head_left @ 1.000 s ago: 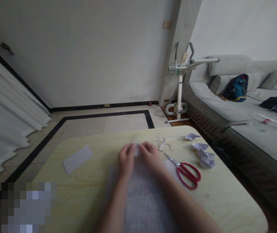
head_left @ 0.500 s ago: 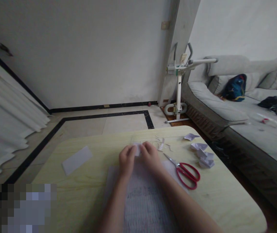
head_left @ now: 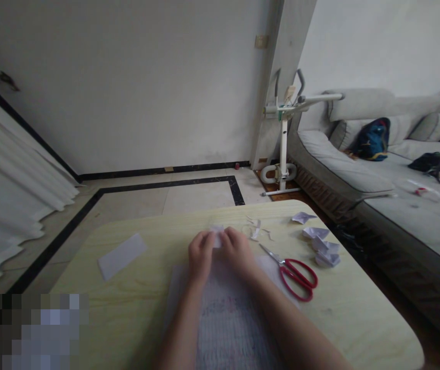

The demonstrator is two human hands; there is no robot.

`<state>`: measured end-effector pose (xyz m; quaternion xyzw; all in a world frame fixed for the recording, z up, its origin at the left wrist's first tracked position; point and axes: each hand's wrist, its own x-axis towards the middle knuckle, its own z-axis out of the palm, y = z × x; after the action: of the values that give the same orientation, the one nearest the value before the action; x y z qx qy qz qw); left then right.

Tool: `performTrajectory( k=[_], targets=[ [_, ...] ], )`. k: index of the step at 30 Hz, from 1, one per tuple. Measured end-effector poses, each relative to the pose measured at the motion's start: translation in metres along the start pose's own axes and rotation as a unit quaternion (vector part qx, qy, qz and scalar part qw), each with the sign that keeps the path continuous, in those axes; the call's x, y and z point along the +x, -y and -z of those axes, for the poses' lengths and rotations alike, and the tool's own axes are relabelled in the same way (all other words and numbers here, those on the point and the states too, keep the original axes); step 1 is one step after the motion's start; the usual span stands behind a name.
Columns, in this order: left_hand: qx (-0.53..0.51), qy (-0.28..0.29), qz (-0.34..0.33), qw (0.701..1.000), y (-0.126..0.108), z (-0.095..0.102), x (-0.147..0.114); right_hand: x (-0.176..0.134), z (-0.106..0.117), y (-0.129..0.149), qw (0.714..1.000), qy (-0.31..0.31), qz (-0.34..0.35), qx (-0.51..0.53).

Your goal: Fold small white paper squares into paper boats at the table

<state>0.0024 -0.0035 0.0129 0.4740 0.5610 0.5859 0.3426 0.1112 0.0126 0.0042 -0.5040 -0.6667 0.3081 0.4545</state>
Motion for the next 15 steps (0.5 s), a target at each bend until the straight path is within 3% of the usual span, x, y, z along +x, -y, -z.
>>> performTrajectory(
  k=[15],
  targets=[
    [0.032, -0.034, -0.004, 0.999, 0.0056, -0.0004, 0.0016, -0.0009, -0.0022, -0.0010, 0.999, 0.027, 0.001, -0.021]
  ],
)
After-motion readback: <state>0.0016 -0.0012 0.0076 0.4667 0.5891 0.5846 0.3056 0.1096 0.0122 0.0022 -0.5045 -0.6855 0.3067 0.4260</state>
